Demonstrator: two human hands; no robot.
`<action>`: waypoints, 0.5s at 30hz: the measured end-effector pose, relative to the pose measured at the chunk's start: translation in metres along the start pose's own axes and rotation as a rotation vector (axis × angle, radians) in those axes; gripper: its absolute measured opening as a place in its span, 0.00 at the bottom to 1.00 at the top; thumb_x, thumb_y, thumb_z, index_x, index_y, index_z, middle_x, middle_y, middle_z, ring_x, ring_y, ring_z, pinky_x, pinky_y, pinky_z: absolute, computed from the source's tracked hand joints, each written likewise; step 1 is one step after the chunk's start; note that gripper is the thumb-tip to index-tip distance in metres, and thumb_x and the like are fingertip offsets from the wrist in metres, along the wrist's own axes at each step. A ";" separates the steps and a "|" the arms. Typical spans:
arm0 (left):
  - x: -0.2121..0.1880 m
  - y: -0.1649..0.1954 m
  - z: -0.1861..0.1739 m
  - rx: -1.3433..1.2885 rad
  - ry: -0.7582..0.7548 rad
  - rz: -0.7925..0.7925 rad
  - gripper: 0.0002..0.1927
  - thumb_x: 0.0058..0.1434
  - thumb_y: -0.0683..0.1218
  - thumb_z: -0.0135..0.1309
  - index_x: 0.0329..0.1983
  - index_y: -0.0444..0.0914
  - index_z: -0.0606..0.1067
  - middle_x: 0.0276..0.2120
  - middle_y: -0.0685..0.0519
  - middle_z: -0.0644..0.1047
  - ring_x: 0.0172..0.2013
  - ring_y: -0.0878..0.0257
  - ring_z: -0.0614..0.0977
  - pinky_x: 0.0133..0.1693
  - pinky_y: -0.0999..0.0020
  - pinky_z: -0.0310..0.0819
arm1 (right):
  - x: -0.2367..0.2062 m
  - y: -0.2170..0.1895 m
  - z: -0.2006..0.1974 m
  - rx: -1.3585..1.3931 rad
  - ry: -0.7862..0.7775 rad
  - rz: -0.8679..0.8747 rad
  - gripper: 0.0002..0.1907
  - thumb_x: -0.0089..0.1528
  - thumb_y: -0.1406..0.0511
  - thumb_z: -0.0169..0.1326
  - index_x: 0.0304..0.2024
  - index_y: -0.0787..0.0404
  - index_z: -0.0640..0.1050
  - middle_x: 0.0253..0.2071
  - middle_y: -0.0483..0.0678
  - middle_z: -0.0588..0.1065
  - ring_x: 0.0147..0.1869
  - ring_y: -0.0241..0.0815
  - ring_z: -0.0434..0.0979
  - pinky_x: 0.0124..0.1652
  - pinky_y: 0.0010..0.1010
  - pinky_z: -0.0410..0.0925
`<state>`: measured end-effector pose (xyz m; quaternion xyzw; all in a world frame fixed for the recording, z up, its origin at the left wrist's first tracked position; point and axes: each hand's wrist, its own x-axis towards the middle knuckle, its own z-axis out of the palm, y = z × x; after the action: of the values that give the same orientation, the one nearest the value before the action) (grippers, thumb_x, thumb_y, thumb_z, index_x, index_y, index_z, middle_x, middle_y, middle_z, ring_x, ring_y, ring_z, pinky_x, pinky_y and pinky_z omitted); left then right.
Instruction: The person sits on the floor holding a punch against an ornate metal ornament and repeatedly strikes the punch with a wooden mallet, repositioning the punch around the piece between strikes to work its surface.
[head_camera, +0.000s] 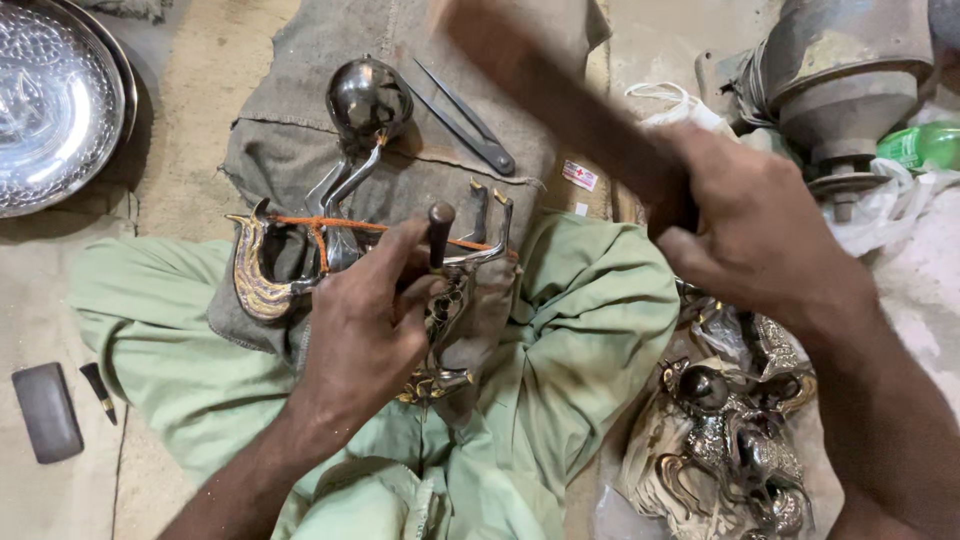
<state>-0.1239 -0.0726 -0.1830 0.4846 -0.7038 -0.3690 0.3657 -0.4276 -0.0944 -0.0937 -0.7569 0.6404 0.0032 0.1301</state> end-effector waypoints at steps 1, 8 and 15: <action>-0.001 -0.001 0.000 0.013 0.010 0.034 0.28 0.56 0.31 0.56 0.61 0.36 0.69 0.39 0.44 0.84 0.39 0.56 0.88 0.40 0.63 0.84 | -0.006 0.004 0.009 -0.016 0.075 -0.086 0.25 0.55 0.66 0.58 0.56 0.61 0.74 0.39 0.54 0.78 0.41 0.51 0.81 0.46 0.41 0.74; -0.003 -0.009 -0.003 -0.429 0.126 -0.204 0.24 0.65 0.37 0.58 0.62 0.35 0.66 0.41 0.49 0.83 0.41 0.67 0.85 0.43 0.71 0.83 | -0.076 0.052 0.157 0.192 0.483 0.149 0.26 0.62 0.59 0.65 0.55 0.68 0.74 0.54 0.63 0.74 0.55 0.58 0.76 0.54 0.43 0.69; -0.002 -0.005 0.003 -0.344 0.109 -0.273 0.26 0.62 0.38 0.61 0.61 0.35 0.66 0.40 0.50 0.83 0.41 0.65 0.86 0.42 0.71 0.81 | -0.176 0.021 0.271 1.450 0.500 1.185 0.26 0.60 0.60 0.63 0.56 0.69 0.75 0.42 0.49 0.73 0.49 0.47 0.72 0.55 0.46 0.68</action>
<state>-0.1241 -0.0716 -0.1893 0.5249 -0.5378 -0.5030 0.4270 -0.4354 0.1273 -0.3293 -0.0260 0.7735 -0.4887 0.4027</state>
